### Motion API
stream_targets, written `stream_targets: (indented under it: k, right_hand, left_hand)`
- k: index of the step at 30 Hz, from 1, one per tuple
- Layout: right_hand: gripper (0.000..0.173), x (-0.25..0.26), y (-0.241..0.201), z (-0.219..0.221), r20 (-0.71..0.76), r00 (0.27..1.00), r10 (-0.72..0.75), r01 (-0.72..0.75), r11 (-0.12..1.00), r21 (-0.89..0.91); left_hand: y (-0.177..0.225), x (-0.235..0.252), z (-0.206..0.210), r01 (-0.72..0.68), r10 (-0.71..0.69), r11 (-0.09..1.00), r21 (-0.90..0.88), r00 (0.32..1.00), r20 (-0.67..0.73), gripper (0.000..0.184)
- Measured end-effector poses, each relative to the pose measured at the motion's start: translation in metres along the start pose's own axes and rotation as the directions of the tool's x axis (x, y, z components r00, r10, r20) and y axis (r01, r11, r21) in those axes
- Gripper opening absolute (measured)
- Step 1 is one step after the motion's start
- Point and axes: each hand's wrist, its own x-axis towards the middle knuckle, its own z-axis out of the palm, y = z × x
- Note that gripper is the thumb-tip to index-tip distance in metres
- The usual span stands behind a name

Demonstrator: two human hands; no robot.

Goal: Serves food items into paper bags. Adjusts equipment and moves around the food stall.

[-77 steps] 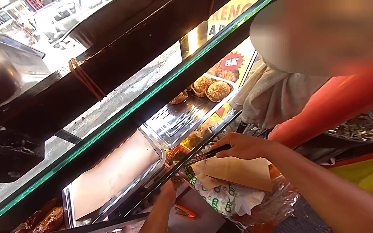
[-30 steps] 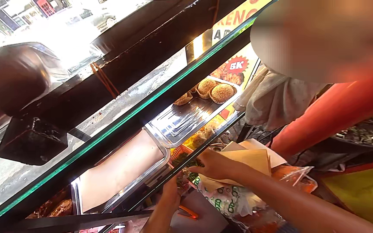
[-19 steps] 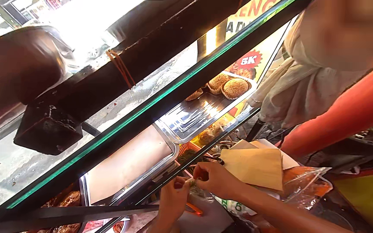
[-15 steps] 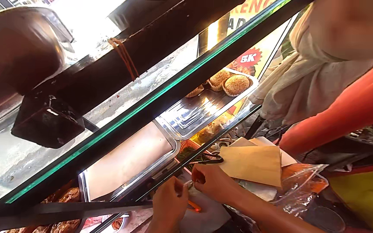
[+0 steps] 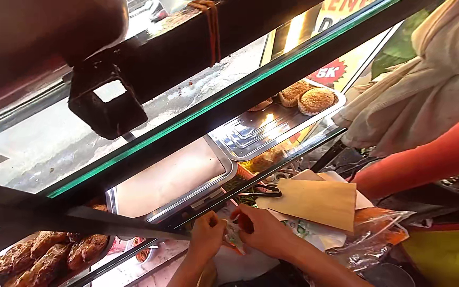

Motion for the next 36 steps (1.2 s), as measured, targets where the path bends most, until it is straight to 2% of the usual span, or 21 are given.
stream_targets:
  k: [2, 3, 5, 7, 8, 9, 12, 13, 14, 15, 16, 19, 20, 23, 25, 27, 28, 29, 32, 34, 36]
  right_hand:
    - [0.038, -0.001, 0.003, 0.004, -0.025, 0.999, -0.027, 0.027, 0.999, 0.026]
    - [0.034, -0.001, 0.005, 0.005, -0.045, 0.998, -0.045, 0.047, 0.998, 0.036]
    - [0.027, -0.002, 0.010, 0.007, -0.118, 0.989, -0.083, 0.093, 0.993, 0.074]
    - [0.027, -0.003, 0.012, 0.003, -0.146, 0.986, -0.076, 0.090, 0.992, 0.087]
    - [0.028, -0.004, 0.011, -0.003, -0.126, 0.991, -0.043, 0.051, 0.997, 0.060]
    - [0.028, -0.005, 0.010, -0.010, -0.092, 0.996, 0.002, 0.000, 1.000, 0.015]
    - [0.028, -0.005, 0.010, -0.025, 0.042, 0.999, 0.025, -0.026, 0.999, 0.019]
    - [0.028, -0.006, 0.010, -0.028, 0.092, 0.995, -0.026, 0.019, 0.997, 0.076]
    - [0.028, -0.007, 0.010, -0.032, 0.133, 0.987, -0.089, 0.068, 0.986, 0.151]
    - [0.026, -0.009, 0.009, -0.034, 0.144, 0.979, -0.146, 0.110, 0.967, 0.229]
    - [0.025, -0.010, 0.007, -0.037, 0.127, 0.976, -0.178, 0.135, 0.946, 0.294]
    - [0.024, -0.013, 0.006, -0.047, -0.026, 0.986, -0.162, 0.162, 0.932, 0.324]
    - [0.023, -0.014, 0.007, -0.049, -0.090, 0.989, -0.120, 0.141, 0.946, 0.290]
    - [0.022, -0.019, 0.013, -0.044, -0.283, 0.959, -0.003, 0.031, 0.995, 0.098]
    - [0.021, -0.027, 0.012, -0.029, -0.479, 0.874, -0.088, 0.061, 0.996, -0.072]
    - [0.024, -0.036, 0.004, -0.006, -0.640, 0.676, -0.365, 0.230, 0.930, -0.287]
    - [0.025, -0.041, -0.003, 0.009, -0.637, 0.596, -0.489, 0.312, 0.872, -0.377]
    - [0.028, -0.046, -0.009, 0.026, -0.579, 0.567, -0.585, 0.380, 0.810, -0.446]
    - [0.041, -0.046, -0.007, 0.078, -0.288, 0.637, -0.715, 0.503, 0.669, -0.547]
    - [0.043, -0.041, 0.002, 0.102, -0.240, 0.666, -0.706, 0.511, 0.666, -0.543]
    - [0.039, -0.038, 0.000, 0.115, -0.243, 0.682, -0.690, 0.519, 0.691, -0.503]
  left_hand:
    - [-0.007, 0.000, 0.004, -0.081, 0.093, 0.982, 0.173, 0.994, -0.064, 0.021]
    - [-0.005, -0.002, 0.005, -0.097, 0.112, 0.976, 0.193, 0.992, -0.067, 0.021]
    - [0.005, -0.007, 0.005, -0.101, 0.105, 0.989, 0.111, 0.994, -0.030, 0.020]
    - [0.012, -0.010, 0.003, -0.150, 0.152, 0.987, -0.061, 0.988, 0.030, 0.022]
    - [0.011, -0.010, 0.002, -0.220, 0.223, 0.973, -0.073, 0.974, 0.032, 0.020]
    - [0.008, -0.011, 0.001, -0.304, 0.304, 0.953, 0.000, 0.953, 0.021, 0.025]
    - [-0.005, -0.009, -0.002, -0.474, 0.457, 0.835, 0.279, 0.880, 0.129, 0.089]
    - [-0.008, -0.005, -0.001, -0.507, 0.463, 0.809, 0.298, 0.861, 0.210, 0.106]
    - [-0.012, -0.002, 0.001, -0.538, 0.464, 0.803, 0.257, 0.834, 0.298, 0.113]
    - [-0.014, -0.001, 0.004, -0.544, 0.458, 0.822, 0.166, 0.807, 0.373, 0.110]
    - [-0.015, -0.002, 0.007, -0.524, 0.454, 0.849, 0.058, 0.782, 0.428, 0.098]
    - [-0.015, -0.008, 0.012, -0.381, 0.422, 0.903, -0.196, 0.711, 0.562, 0.043]
    - [-0.014, -0.012, 0.011, -0.338, 0.411, 0.911, -0.238, 0.684, 0.603, 0.033]
    - [-0.014, -0.024, -0.003, -0.330, 0.396, 0.916, -0.227, 0.661, 0.637, 0.033]
    - [-0.017, -0.030, -0.014, -0.336, 0.368, 0.926, -0.174, 0.696, 0.616, 0.031]
    - [-0.020, -0.037, -0.025, -0.312, 0.303, 0.945, -0.095, 0.737, 0.604, 0.028]
    - [-0.020, -0.041, -0.031, -0.291, 0.267, 0.955, -0.060, 0.750, 0.605, 0.028]
    - [-0.022, -0.045, -0.036, -0.284, 0.245, 0.958, -0.035, 0.752, 0.612, 0.029]
    - [-0.030, -0.051, -0.051, -0.404, 0.297, 0.914, 0.025, 0.711, 0.638, 0.036]
    - [-0.038, -0.054, -0.061, -0.486, 0.292, 0.867, 0.111, 0.676, 0.677, 0.040]
    - [-0.041, -0.060, -0.071, -0.488, 0.239, 0.860, 0.149, 0.645, 0.726, 0.042]
